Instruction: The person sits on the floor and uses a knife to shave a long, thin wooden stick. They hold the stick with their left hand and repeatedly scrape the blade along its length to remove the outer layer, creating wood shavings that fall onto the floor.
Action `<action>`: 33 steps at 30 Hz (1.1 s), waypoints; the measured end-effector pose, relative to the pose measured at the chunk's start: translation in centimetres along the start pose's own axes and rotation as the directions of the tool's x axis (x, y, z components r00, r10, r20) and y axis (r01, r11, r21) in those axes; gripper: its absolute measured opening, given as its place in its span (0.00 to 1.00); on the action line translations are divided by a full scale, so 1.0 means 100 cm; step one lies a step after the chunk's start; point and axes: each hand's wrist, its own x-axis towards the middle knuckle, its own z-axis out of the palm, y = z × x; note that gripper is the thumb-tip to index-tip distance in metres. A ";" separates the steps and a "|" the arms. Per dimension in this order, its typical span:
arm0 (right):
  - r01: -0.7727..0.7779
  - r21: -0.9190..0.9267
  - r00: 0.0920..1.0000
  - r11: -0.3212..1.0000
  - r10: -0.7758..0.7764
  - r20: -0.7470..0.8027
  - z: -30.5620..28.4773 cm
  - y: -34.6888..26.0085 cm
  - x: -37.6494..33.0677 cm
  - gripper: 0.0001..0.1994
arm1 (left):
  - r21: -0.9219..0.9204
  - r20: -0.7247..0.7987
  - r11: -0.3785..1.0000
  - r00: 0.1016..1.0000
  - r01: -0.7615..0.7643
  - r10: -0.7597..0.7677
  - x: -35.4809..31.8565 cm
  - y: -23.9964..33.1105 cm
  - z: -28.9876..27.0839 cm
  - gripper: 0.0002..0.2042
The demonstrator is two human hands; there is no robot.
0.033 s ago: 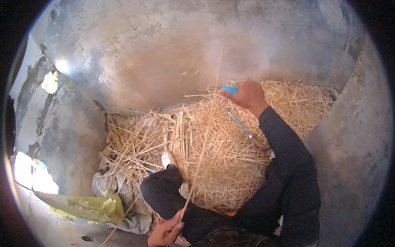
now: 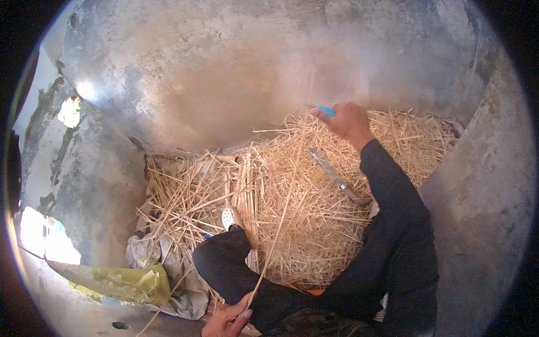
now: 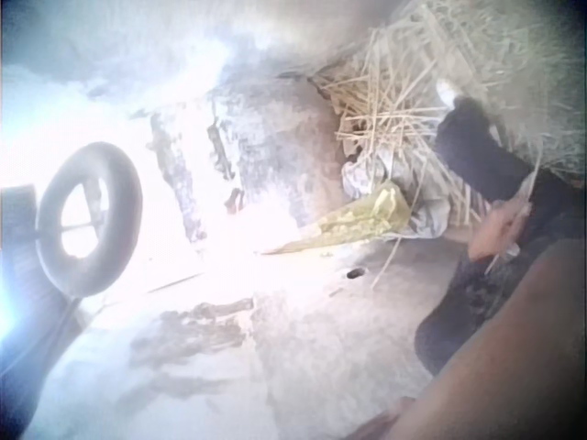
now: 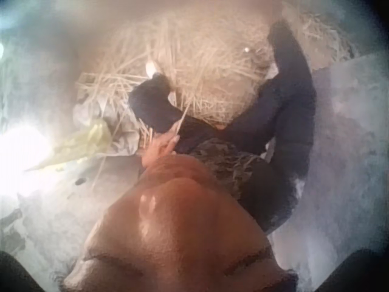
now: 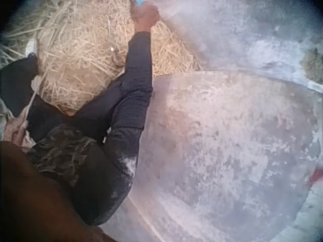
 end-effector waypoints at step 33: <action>0.267 0.260 0.901 0.928 -0.335 0.274 -0.009 -0.080 -0.098 0.35 | -0.809 -0.049 0.566 0.978 -0.158 0.203 0.129 0.044 0.037 0.23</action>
